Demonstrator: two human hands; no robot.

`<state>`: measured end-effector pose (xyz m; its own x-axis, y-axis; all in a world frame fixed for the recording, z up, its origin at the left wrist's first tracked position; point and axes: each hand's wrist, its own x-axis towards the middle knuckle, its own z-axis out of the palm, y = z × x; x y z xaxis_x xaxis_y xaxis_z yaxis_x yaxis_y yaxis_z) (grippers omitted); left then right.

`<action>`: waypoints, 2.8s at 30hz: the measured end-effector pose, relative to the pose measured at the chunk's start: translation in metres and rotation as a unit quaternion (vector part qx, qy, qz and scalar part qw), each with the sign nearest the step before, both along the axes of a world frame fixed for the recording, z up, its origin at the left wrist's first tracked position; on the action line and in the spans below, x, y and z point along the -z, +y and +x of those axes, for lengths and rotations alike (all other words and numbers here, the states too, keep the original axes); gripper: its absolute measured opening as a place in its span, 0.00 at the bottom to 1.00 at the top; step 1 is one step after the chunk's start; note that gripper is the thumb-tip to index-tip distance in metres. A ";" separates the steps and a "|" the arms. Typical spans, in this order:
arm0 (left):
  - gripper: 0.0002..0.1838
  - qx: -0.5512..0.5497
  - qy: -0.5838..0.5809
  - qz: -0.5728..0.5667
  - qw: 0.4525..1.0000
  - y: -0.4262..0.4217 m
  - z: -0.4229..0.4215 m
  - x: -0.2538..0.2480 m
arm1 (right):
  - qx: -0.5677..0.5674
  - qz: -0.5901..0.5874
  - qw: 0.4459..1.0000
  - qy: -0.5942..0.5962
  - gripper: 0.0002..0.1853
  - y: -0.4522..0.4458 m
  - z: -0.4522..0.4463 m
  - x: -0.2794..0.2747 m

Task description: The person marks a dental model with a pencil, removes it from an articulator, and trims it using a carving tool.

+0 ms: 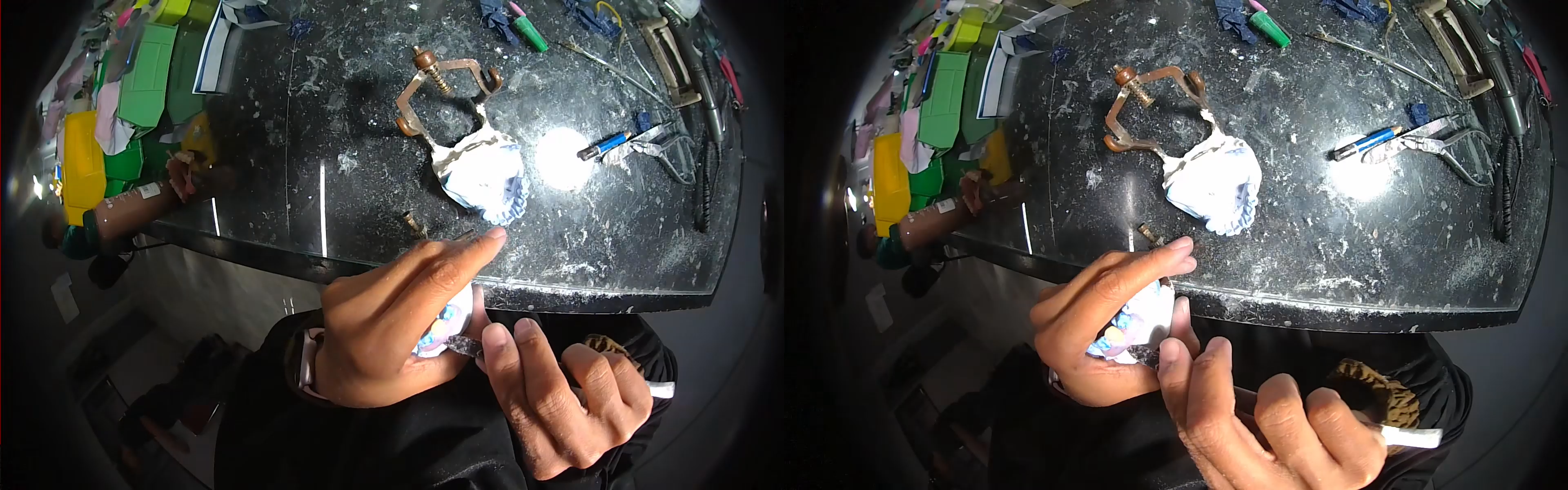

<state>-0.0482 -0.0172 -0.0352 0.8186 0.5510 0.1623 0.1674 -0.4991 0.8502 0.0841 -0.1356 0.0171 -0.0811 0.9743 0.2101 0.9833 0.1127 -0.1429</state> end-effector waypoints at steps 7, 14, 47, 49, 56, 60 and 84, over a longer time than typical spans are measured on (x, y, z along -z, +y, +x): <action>0.26 -0.018 0.011 -0.029 0.999 -0.001 0.003 -0.006 | 0.041 -0.001 0.998 0.052 0.19 -0.001 -0.007 0.005; 0.26 -0.022 0.012 -0.005 1.000 0.000 0.002 -0.003 | 0.060 0.025 0.991 0.115 0.15 0.002 -0.004 0.011; 0.25 -0.051 -0.009 0.027 0.998 -0.003 0.002 0.003 | 0.023 0.054 0.996 0.069 0.16 0.004 0.005 0.013; 0.25 -0.051 -0.008 0.030 0.998 -0.003 0.002 0.003 | 0.015 0.080 0.996 0.039 0.16 0.004 0.006 0.015; 0.24 -0.042 -0.014 0.025 0.999 -0.002 0.001 0.003 | 0.011 0.084 0.996 0.008 0.15 0.006 0.005 0.014; 0.24 -0.041 -0.003 0.037 0.998 -0.004 0.000 0.003 | 0.013 0.078 0.997 0.002 0.15 0.005 0.000 0.015; 0.27 -0.027 -0.007 0.058 0.998 0.002 -0.006 0.006 | 0.005 0.060 0.998 0.036 0.18 0.011 0.012 0.020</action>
<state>-0.0543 -0.0153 -0.0412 0.7856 0.5706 0.2393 0.1848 -0.5855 0.7893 0.0962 -0.1246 -0.0025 -0.0530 0.9423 0.3305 0.9720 0.1245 -0.1992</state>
